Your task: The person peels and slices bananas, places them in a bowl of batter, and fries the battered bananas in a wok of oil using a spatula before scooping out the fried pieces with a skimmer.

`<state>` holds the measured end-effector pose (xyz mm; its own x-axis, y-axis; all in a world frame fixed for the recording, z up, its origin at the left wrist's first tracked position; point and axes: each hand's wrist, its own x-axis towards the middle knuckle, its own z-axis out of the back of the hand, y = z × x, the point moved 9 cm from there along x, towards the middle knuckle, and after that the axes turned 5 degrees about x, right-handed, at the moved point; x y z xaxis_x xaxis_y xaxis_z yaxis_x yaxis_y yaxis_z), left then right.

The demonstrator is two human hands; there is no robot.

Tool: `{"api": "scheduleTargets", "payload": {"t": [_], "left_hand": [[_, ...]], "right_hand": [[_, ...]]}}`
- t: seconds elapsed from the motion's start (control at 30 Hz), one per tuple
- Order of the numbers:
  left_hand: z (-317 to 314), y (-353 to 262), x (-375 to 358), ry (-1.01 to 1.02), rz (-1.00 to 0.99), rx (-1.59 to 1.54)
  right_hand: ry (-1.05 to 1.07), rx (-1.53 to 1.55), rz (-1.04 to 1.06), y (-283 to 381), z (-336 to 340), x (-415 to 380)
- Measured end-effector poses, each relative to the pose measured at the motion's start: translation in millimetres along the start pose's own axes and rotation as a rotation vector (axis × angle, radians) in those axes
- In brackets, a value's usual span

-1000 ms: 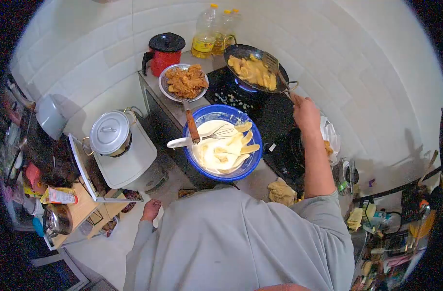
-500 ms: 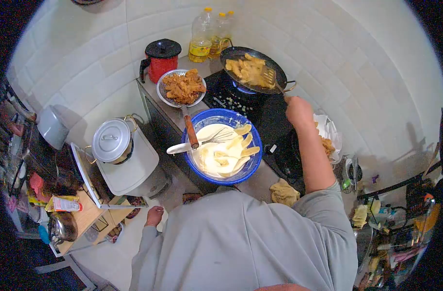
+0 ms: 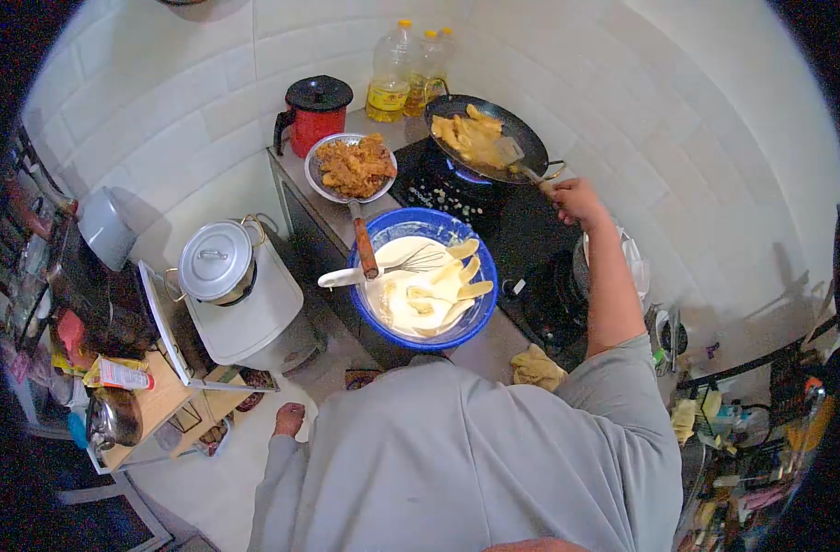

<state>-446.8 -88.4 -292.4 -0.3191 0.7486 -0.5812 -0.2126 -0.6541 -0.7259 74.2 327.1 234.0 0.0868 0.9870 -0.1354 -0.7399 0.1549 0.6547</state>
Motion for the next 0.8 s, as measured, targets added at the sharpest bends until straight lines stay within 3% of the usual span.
{"api": "scheduleTargets", "payload": {"t": [0.2,0.27,0.3,0.53,0.67,0.73,0.8], "left_hand": [[-1,22,8,0.018,0.116,-0.058],[-26,55,20,0.381,0.353,-0.464],[-27,57,19,0.379,0.352,-0.463],[-8,39,-2,0.106,0.051,-0.129],[-4,40,-22,-0.029,-0.132,0.138],[-5,55,-21,-0.02,-0.131,0.193],[-8,67,-15,0.001,-0.135,0.307]], "right_hand": [[0.024,0.23,-0.017,-12,4,-11],[0.025,0.251,0.008,-12,4,-13],[0.02,0.209,0.007,-7,4,-18],[-0.08,0.091,0.164,14,11,-32],[-0.091,-0.06,0.131,11,14,-28],[-0.185,-0.304,0.269,21,20,-25],[-0.203,-0.35,0.26,33,21,-33]]}}
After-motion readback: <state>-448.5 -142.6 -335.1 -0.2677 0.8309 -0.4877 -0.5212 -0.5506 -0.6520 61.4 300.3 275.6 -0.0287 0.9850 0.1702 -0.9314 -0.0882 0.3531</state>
